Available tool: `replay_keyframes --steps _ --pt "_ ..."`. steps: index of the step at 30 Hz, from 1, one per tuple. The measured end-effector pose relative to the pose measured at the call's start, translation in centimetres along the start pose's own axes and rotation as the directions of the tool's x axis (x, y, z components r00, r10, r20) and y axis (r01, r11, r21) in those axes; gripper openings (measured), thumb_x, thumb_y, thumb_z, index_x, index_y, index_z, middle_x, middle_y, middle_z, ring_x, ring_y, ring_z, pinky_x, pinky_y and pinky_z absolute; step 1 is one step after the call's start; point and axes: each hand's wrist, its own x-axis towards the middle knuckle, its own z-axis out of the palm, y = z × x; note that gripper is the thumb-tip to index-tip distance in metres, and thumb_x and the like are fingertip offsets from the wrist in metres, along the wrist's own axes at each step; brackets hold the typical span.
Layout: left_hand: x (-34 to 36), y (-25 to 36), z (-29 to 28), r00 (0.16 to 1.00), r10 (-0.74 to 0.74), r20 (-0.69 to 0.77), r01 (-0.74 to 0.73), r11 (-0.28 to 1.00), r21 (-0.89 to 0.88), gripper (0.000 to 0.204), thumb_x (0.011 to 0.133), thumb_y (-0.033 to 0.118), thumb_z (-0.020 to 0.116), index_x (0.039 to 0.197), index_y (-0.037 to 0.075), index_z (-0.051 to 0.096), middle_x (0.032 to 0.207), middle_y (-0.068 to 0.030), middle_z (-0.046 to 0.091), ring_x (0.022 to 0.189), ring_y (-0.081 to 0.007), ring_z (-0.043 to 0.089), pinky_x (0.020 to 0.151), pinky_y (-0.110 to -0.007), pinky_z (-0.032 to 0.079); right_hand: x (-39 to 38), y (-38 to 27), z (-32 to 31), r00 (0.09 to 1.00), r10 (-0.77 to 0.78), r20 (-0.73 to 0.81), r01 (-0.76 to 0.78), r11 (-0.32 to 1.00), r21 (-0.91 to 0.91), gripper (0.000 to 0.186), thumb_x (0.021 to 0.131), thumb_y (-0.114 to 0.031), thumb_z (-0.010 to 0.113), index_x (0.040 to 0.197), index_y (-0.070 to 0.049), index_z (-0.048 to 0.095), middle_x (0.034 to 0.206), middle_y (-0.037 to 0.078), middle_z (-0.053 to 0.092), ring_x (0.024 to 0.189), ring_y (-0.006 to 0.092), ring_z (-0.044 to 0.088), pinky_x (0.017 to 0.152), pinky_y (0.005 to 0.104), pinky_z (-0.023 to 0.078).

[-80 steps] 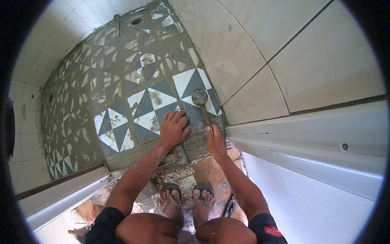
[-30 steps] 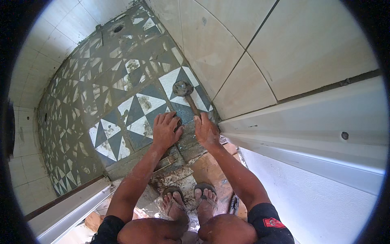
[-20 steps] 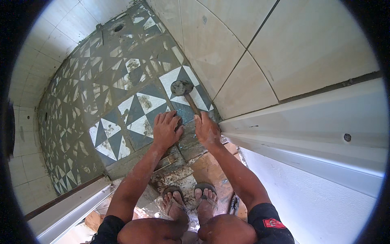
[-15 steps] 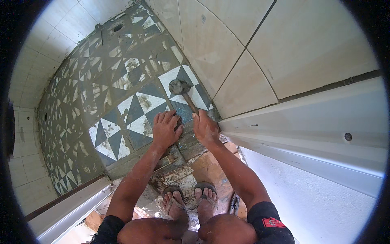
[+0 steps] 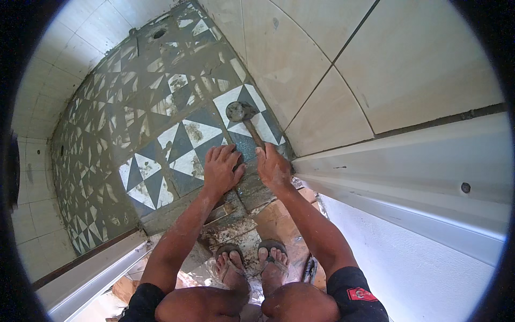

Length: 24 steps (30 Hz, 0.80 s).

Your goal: Applying mortar, cutting a tile, and setting it into the floor pattern.

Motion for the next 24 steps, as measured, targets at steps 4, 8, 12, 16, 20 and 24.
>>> replay_keyframes --steps 4,8,12,16,20,24 --pt "0.03 -0.06 -0.08 1.000 0.010 -0.004 -0.010 1.000 0.013 0.041 0.082 0.029 0.080 0.117 0.010 0.070 0.135 -0.0127 0.064 0.128 -0.0345 0.058 0.113 -0.057 0.039 0.21 0.12 -0.06 1.000 0.008 0.011 -0.008 0.999 0.035 0.038 0.108 -0.039 0.050 0.124 -0.006 0.057 0.095 0.031 0.069 0.092 0.0550 0.066 0.079 0.0619 0.050" --pt "0.01 -0.08 -0.06 1.000 0.012 -0.009 -0.012 1.000 0.011 0.041 0.082 0.029 0.080 0.117 0.010 0.070 0.134 -0.0125 0.064 0.127 -0.0348 0.058 0.112 -0.058 0.040 0.20 0.21 0.06 1.000 -0.028 -0.013 0.029 0.997 0.073 0.037 0.108 -0.039 0.050 0.122 -0.006 0.059 0.096 0.032 0.069 0.093 0.0554 0.065 0.079 0.0621 0.050" --pt "0.01 -0.14 0.05 1.000 0.008 -0.013 -0.008 1.000 0.004 0.042 0.082 0.029 0.080 0.117 0.010 0.069 0.134 -0.0123 0.063 0.126 -0.0348 0.058 0.112 -0.058 0.040 -0.06 0.38 0.16 1.000 -0.018 -0.022 0.020 0.998 0.061 0.037 0.108 -0.039 0.050 0.121 -0.005 0.059 0.097 0.032 0.069 0.094 0.0558 0.065 0.079 0.0619 0.049" --pt "-0.03 -0.21 0.11 1.000 0.009 -0.007 -0.009 1.000 -0.002 0.041 0.082 0.029 0.080 0.116 0.010 0.069 0.134 -0.0122 0.063 0.126 -0.0346 0.058 0.112 -0.058 0.039 0.08 0.70 0.14 1.000 -0.007 -0.011 0.007 0.998 0.067 0.036 0.108 -0.039 0.050 0.119 -0.005 0.059 0.097 0.032 0.069 0.093 0.0560 0.065 0.079 0.0617 0.049" --pt "0.05 -0.21 0.16 1.000 0.011 -0.015 -0.011 1.000 0.008 0.040 0.082 0.030 0.080 0.115 0.010 0.069 0.134 -0.0119 0.064 0.126 -0.0344 0.058 0.113 -0.057 0.039 0.35 0.81 0.14 0.999 -0.020 -0.046 0.023 0.997 0.067 0.035 0.108 -0.038 0.051 0.119 -0.006 0.059 0.095 0.031 0.070 0.091 0.0561 0.065 0.078 0.0615 0.050" --pt "0.05 -0.09 0.06 1.000 0.010 -0.021 -0.010 1.000 0.005 0.040 0.082 0.030 0.080 0.114 0.010 0.069 0.134 -0.0114 0.064 0.126 -0.0340 0.058 0.113 -0.057 0.039 0.26 0.79 0.08 1.000 -0.001 -0.011 0.002 0.998 0.064 0.035 0.108 -0.038 0.052 0.120 -0.006 0.058 0.094 0.030 0.070 0.092 0.0555 0.065 0.077 0.0611 0.050"
